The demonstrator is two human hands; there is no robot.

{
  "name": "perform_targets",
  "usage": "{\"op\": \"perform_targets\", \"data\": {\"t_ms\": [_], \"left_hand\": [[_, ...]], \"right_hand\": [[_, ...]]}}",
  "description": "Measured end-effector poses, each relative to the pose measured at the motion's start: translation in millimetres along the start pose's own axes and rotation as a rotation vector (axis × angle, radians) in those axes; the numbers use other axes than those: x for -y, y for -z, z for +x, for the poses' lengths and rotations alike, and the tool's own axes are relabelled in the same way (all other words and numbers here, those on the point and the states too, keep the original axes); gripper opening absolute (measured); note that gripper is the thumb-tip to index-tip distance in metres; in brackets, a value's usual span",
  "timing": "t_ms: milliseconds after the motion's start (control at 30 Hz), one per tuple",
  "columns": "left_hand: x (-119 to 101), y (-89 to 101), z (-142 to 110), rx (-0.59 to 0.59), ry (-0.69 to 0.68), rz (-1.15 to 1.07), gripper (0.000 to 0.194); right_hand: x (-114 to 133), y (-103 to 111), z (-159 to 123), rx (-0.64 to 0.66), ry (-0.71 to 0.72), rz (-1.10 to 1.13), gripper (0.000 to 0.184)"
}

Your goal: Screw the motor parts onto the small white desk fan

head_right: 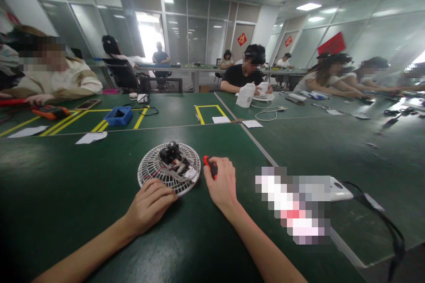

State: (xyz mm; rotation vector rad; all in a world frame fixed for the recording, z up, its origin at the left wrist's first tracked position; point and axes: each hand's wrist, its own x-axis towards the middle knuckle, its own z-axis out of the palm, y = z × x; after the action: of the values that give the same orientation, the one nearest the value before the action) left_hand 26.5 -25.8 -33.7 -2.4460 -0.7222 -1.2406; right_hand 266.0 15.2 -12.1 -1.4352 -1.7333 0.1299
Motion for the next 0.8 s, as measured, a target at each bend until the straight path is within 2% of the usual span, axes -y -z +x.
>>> {"op": "perform_targets", "data": {"t_ms": [167,433,567,800], "left_hand": [[-0.2,0.0,1.3,0.0,-0.001,-0.007,0.014],[-1.0,0.1,0.6,0.01,-0.001,0.012,0.014],[-0.8,-1.3,-3.5,0.03,0.006,0.006,0.013],[-1.6,-0.6,-5.0,0.043,0.028,-0.006,0.017]], "right_hand": [[-8.9,-6.2,1.8,0.092,-0.11,-0.131,0.03],[-9.7,-6.6,0.9,0.247,-0.144,-0.26,0.04],[-10.2,-6.9,1.0,0.313,-0.159,-0.245,0.043],[-8.0,0.5,5.1,0.287,-0.239,-0.105,0.044]]}}
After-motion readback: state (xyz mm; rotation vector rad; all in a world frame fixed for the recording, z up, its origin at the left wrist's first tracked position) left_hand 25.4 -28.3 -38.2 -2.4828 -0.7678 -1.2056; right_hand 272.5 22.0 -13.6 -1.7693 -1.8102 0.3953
